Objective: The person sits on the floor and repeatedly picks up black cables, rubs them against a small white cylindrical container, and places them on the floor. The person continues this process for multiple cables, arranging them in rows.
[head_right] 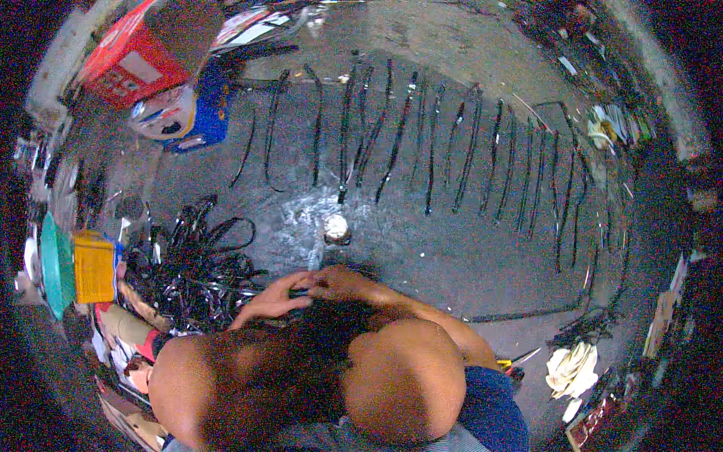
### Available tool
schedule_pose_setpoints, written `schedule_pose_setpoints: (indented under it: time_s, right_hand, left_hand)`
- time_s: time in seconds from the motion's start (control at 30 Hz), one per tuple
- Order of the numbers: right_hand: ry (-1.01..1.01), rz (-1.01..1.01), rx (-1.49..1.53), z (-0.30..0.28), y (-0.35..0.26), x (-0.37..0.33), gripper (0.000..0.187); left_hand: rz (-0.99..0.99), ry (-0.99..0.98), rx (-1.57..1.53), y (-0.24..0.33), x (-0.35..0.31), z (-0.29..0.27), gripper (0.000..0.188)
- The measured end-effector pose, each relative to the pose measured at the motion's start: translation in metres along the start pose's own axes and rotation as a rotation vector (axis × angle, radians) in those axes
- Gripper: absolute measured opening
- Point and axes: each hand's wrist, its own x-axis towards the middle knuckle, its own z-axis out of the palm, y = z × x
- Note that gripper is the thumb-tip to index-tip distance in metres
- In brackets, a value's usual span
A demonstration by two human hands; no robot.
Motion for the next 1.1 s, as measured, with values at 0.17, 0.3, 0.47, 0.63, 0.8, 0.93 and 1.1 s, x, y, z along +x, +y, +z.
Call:
schedule_pose_setpoints:
  time_s: [0.17,0.3,0.47,0.63,0.8,0.93,1.1]
  right_hand:
    - [0.034,0.444,-0.093,-0.032,0.036,-0.015,0.032]
    - [0.837,0.307,-0.220,-0.031,0.011,-0.010,0.051]
    - [0.882,0.147,-0.163,-0.045,0.013,0.014,0.061]
    - [1.098,0.123,0.270,-0.059,0.012,0.019,0.057]
    - [1.077,-0.029,0.434,-0.043,-0.022,0.027,0.066]
    - [1.041,0.128,0.228,-0.044,-0.021,0.018,0.066]
    - [1.138,0.346,0.027,-0.061,0.009,-0.017,0.058]
  left_hand:
    - [-0.163,-0.009,-0.070,0.019,0.031,0.003,0.030]
    - [-0.229,0.366,-0.144,-0.036,0.040,-0.007,0.020]
    - [-0.359,0.540,-0.534,-0.018,0.068,-0.026,0.029]
    - [-0.308,0.460,-0.829,-0.021,0.082,-0.016,0.038]
    - [-0.275,0.293,-1.207,-0.014,0.087,-0.002,0.052]
    - [-0.309,0.217,-1.419,-0.011,0.074,0.002,0.064]
    - [-0.255,0.038,-1.195,0.004,0.064,-0.009,0.052]
